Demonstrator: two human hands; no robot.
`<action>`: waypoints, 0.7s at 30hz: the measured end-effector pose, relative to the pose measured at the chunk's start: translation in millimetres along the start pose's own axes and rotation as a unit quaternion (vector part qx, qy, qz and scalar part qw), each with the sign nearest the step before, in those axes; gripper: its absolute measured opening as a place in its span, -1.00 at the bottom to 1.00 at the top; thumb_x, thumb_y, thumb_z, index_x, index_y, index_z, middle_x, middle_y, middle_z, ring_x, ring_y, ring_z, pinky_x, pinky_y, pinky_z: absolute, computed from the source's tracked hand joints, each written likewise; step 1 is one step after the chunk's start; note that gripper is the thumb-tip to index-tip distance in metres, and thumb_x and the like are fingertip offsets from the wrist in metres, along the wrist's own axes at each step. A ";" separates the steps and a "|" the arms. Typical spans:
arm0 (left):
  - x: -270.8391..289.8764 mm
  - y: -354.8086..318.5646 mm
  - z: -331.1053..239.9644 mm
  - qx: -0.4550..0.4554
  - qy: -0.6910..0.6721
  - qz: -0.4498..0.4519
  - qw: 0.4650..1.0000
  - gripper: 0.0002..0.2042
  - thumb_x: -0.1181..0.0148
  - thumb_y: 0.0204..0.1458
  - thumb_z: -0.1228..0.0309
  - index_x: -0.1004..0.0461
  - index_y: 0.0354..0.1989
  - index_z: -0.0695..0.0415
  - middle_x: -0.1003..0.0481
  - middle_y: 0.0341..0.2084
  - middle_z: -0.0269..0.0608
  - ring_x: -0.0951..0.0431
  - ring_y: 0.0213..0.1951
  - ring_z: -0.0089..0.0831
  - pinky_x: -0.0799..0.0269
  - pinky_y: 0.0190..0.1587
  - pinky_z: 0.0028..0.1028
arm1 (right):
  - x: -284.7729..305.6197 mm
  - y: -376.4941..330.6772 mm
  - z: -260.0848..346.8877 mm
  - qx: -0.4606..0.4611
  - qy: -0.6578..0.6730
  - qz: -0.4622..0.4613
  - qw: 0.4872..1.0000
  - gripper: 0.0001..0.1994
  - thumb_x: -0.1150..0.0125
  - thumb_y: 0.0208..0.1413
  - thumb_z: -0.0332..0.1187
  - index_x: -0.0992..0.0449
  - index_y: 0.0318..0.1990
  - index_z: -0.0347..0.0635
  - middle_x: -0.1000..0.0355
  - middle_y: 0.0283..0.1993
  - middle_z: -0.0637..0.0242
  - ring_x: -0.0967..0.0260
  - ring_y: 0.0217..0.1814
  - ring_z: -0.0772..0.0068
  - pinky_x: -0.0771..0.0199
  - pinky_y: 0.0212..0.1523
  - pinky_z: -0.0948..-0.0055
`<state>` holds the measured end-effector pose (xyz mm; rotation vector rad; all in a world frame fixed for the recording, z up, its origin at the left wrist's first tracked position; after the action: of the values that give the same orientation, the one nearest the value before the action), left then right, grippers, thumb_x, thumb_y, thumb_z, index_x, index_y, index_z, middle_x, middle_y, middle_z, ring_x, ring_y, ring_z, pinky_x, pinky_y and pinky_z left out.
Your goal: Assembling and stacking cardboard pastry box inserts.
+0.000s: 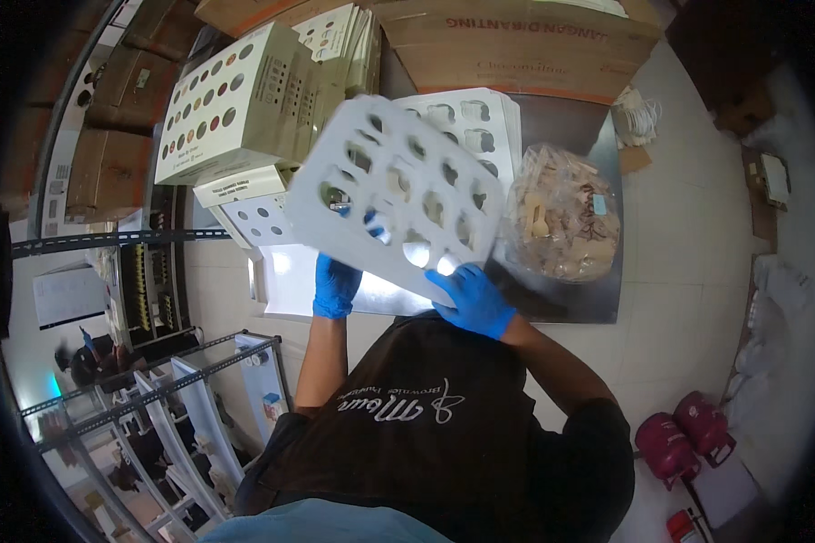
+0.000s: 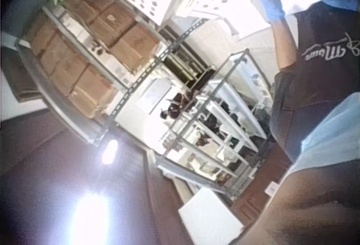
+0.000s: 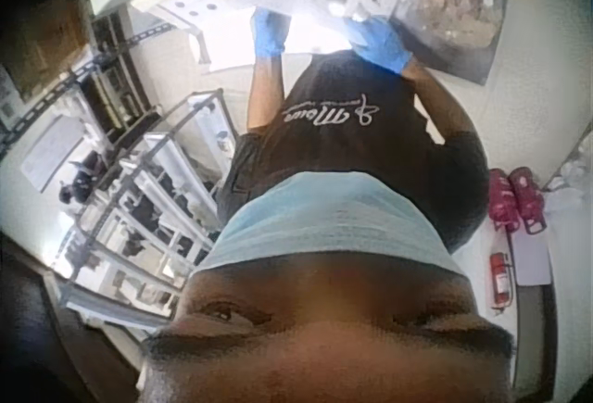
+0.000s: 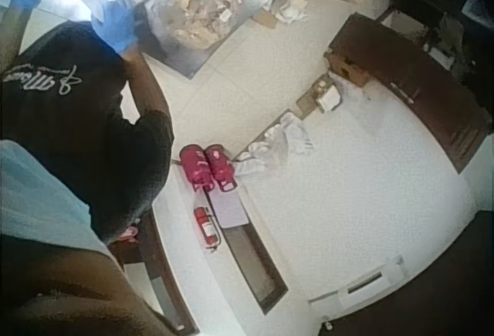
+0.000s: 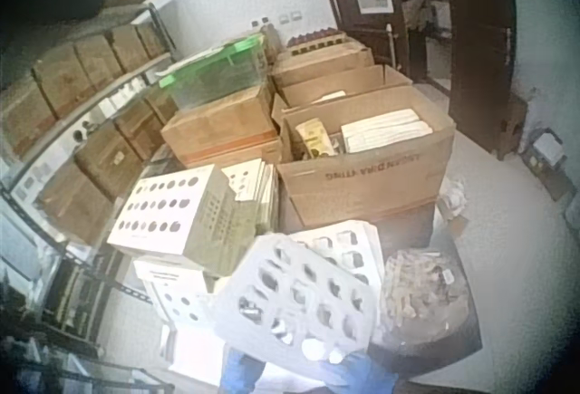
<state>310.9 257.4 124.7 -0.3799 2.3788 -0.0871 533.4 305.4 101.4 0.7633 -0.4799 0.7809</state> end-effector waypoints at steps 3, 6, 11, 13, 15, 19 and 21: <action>6.8 -30.8 19.3 -0.052 -0.086 0.009 0.995 -0.39 -0.05 0.05 0.10 -0.12 0.25 0.09 -0.21 0.16 -0.07 -0.24 0.18 -0.05 -0.15 0.18 0.02 | -8.8 -28.6 -15.5 -0.008 -0.009 0.073 0.997 -0.42 -0.25 -0.10 -0.28 -0.26 0.14 -0.10 -0.29 -0.36 0.16 -0.26 -0.31 0.10 -0.27 -0.22 0.21; 49.7 -68.3 49.4 -0.032 -0.204 -0.075 0.976 -0.36 -0.05 0.06 0.07 -0.07 0.28 0.06 -0.20 0.15 -0.05 -0.26 0.15 -0.04 -0.17 0.18 0.03 | -16.6 -42.3 -23.1 -0.013 -0.031 0.156 0.987 -0.40 -0.26 -0.11 -0.23 -0.25 0.16 -0.05 -0.31 -0.30 0.13 -0.27 -0.27 0.10 -0.27 -0.15 0.18; 59.5 -83.8 85.7 0.051 -0.118 -0.244 0.961 -0.53 0.07 0.15 0.42 -0.11 0.26 0.07 -0.29 0.01 0.04 -0.40 0.01 -0.15 -0.33 0.10 -0.12 | -5.0 -36.1 -23.6 -0.060 -0.043 0.184 0.980 -0.33 -0.32 -0.15 -0.12 -0.27 0.17 -0.03 -0.39 -0.06 0.14 -0.33 -0.11 0.19 -0.23 -0.03 0.21; 56.6 -88.6 85.6 0.042 -0.072 -0.242 0.967 -0.53 0.07 0.12 0.46 -0.13 0.25 0.10 -0.29 0.01 0.02 -0.39 0.01 -0.16 -0.32 0.11 -0.15 | -6.7 -35.9 -22.4 -0.018 -0.065 0.187 0.980 -0.32 -0.31 -0.16 -0.11 -0.27 0.18 -0.02 -0.41 -0.18 0.20 -0.35 -0.16 0.24 -0.24 -0.05 0.24; 26.7 -86.7 63.2 0.019 0.021 -0.223 0.974 -0.52 0.04 0.07 0.52 -0.16 0.22 0.18 -0.29 0.05 -0.05 -0.36 0.04 -0.26 -0.26 0.15 -0.28 | -9.5 -44.0 -21.0 0.022 -0.089 0.189 0.978 -0.32 -0.30 -0.16 -0.09 -0.27 0.19 0.00 -0.43 -0.31 0.26 -0.36 -0.22 0.28 -0.26 -0.06 0.27; 17.9 -89.4 40.5 -0.010 0.179 -0.162 0.970 -0.49 -0.11 0.01 0.51 -0.21 0.19 0.24 -0.32 0.09 -0.14 -0.29 0.12 -0.39 -0.15 0.20 -0.42 | -1.0 -40.9 -15.5 0.084 -0.134 0.096 0.983 -0.37 -0.36 -0.23 -0.12 -0.37 0.09 -0.03 -0.30 -0.34 0.30 -0.27 -0.30 0.24 -0.24 -0.09 0.29; 3.5 -88.2 19.3 -0.013 0.242 -0.132 0.961 -0.49 -0.11 0.01 0.52 -0.21 0.19 0.23 -0.32 0.10 -0.15 -0.28 0.12 -0.38 -0.15 0.20 -0.42 | -0.6 -28.9 -11.4 0.087 -0.125 0.067 0.986 -0.38 -0.35 -0.25 -0.14 -0.38 0.08 -0.03 -0.26 -0.38 0.32 -0.25 -0.31 0.25 -0.25 -0.08 0.27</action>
<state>343.2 173.0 122.9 -0.7621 2.7939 -0.3035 556.6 300.1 81.3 1.0063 -0.7009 0.8639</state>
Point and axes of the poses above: each hand's wrist, its own y-axis towards the middle knuckle, its own x-axis out of the back of the hand, z = x × y, the point moved 4 cm from there along y, towards the middle knuckle
